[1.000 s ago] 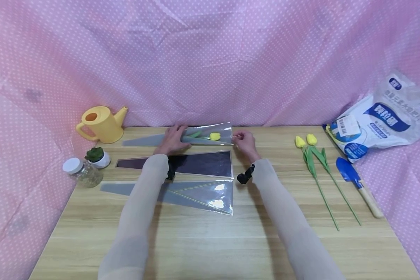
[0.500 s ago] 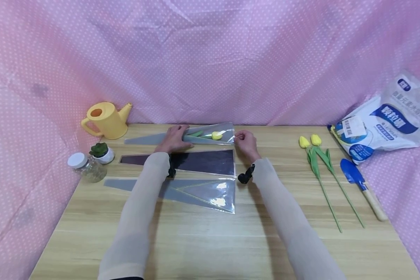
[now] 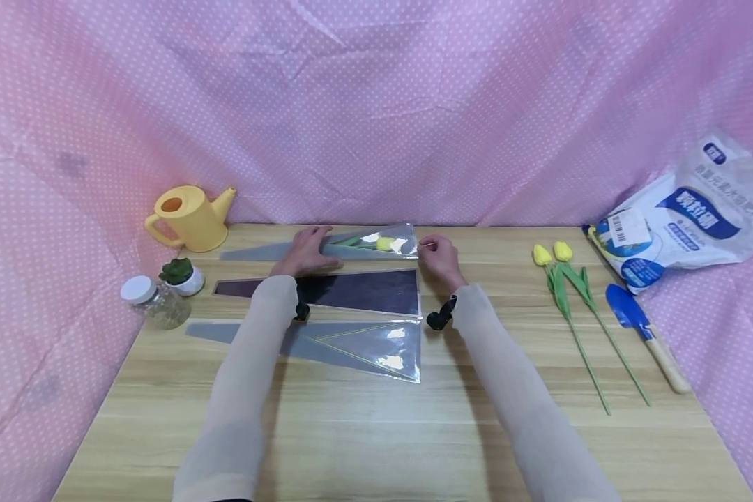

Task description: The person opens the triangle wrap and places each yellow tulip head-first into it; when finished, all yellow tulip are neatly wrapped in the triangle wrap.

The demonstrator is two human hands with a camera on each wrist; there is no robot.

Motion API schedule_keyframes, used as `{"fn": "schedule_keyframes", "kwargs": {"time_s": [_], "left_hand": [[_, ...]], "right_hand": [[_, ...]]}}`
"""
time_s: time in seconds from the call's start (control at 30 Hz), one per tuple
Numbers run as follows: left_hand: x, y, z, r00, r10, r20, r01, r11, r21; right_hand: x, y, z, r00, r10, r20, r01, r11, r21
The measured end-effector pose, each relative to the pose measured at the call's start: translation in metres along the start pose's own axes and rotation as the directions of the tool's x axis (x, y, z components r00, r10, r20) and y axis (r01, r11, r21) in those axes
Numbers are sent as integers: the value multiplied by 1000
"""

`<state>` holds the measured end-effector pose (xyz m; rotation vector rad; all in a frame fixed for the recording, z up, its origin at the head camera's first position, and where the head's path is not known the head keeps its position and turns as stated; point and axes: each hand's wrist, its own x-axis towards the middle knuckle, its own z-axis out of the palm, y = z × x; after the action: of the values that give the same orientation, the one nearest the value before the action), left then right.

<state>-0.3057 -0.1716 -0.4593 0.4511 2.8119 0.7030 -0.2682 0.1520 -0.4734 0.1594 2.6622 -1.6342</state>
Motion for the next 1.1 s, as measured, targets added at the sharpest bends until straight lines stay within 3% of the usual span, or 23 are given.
{"fn": "schedule_keyframes", "kwargs": {"time_s": [0.23,0.53,0.73,0.93,1.1], "left_hand": [[-5,4,-5,997,18,-76,-23,997,-70],[-28,29,-3,974,76,-212,-99,990,-102],[-45,43,9,969,114,-218,-140,984,-109],[-60,54,25,976,123,-182,-152,977,-151],[-70,62,35,982,121,-146,-141,981,-131]], "right_hand": [[-8,4,-14,1000,-16,2,16,998,54],[-28,15,-30,998,-24,57,18,994,108],[-41,19,-35,998,-21,54,14,993,119],[-56,21,-37,997,-29,74,22,995,93],[-68,21,-38,995,-48,87,42,997,69]]}}
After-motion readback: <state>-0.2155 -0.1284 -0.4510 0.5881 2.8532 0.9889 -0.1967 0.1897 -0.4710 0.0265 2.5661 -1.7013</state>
